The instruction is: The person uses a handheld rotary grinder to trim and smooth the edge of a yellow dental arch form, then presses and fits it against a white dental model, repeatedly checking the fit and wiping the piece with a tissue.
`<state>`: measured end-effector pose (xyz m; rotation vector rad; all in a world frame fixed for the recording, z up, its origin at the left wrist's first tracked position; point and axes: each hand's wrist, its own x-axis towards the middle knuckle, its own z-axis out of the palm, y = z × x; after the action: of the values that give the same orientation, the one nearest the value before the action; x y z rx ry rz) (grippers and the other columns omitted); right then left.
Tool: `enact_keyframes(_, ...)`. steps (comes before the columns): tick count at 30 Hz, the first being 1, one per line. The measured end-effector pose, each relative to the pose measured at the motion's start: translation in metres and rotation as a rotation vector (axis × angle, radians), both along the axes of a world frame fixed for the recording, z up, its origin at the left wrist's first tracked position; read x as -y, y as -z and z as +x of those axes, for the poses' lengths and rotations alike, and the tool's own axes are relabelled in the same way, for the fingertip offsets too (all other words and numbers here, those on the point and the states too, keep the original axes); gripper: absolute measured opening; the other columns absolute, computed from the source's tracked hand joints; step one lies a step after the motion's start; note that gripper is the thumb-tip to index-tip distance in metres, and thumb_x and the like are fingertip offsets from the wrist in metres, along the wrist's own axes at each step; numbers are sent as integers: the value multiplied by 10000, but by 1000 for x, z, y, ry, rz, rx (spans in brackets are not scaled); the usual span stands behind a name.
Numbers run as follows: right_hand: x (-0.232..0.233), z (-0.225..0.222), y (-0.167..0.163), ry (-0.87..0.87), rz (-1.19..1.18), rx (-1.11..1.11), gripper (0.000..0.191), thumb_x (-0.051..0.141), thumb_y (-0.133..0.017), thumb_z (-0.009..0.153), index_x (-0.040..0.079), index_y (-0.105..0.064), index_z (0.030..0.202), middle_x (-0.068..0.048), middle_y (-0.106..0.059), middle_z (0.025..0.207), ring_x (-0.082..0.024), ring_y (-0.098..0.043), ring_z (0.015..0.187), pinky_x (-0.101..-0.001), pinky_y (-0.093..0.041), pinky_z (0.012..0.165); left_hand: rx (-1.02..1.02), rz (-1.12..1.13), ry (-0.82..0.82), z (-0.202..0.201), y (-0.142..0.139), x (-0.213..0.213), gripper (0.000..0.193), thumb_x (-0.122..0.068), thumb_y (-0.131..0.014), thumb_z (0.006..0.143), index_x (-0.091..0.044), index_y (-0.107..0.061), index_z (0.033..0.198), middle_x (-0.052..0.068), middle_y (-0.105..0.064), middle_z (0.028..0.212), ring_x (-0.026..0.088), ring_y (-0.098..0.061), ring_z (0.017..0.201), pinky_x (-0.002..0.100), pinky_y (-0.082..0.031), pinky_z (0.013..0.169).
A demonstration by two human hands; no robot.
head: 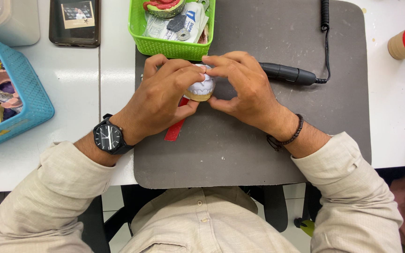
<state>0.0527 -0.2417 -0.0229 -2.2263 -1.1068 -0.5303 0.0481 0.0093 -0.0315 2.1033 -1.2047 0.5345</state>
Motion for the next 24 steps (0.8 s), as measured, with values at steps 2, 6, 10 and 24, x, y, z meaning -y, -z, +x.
enact_keyframes(2,0,0,-1,19,-6,14,544,42,-915,773,66,-631,1236,-76,-663,1402,-299,-612,1220,-388,-543,1041,-17,-33,19,1,2,0,686,-41,-870,879,-117,-408,1380,78,-629,1402,291,-622,1307,458,-396,1108)
enact_keyframes(6,2,2,-2,43,-4,42,522,65,-924,753,74,-650,1197,-68,-638,1418,-296,-573,1235,-406,-533,1038,-20,-82,37,1,5,1,695,-44,-885,898,-122,-386,1375,95,-618,1412,297,-618,1324,459,-429,1142)
enact_keyframes(10,5,3,-1,69,-15,89,520,78,-925,737,88,-661,1184,-78,-564,1474,-305,-516,1309,-430,-495,1064,-52,-126,13,3,6,0,671,-51,-898,917,-133,-390,1348,55,-647,1400,253,-621,1309,442,-424,1167)
enact_keyframes(24,8,3,4,140,-58,117,513,152,-969,761,136,-689,1190,-113,-436,1634,-334,-384,1514,-481,-351,1199,29,-52,-122,3,10,0,606,-142,-931,891,-164,-531,1347,-95,-655,1357,172,-526,1235,420,-303,1081)
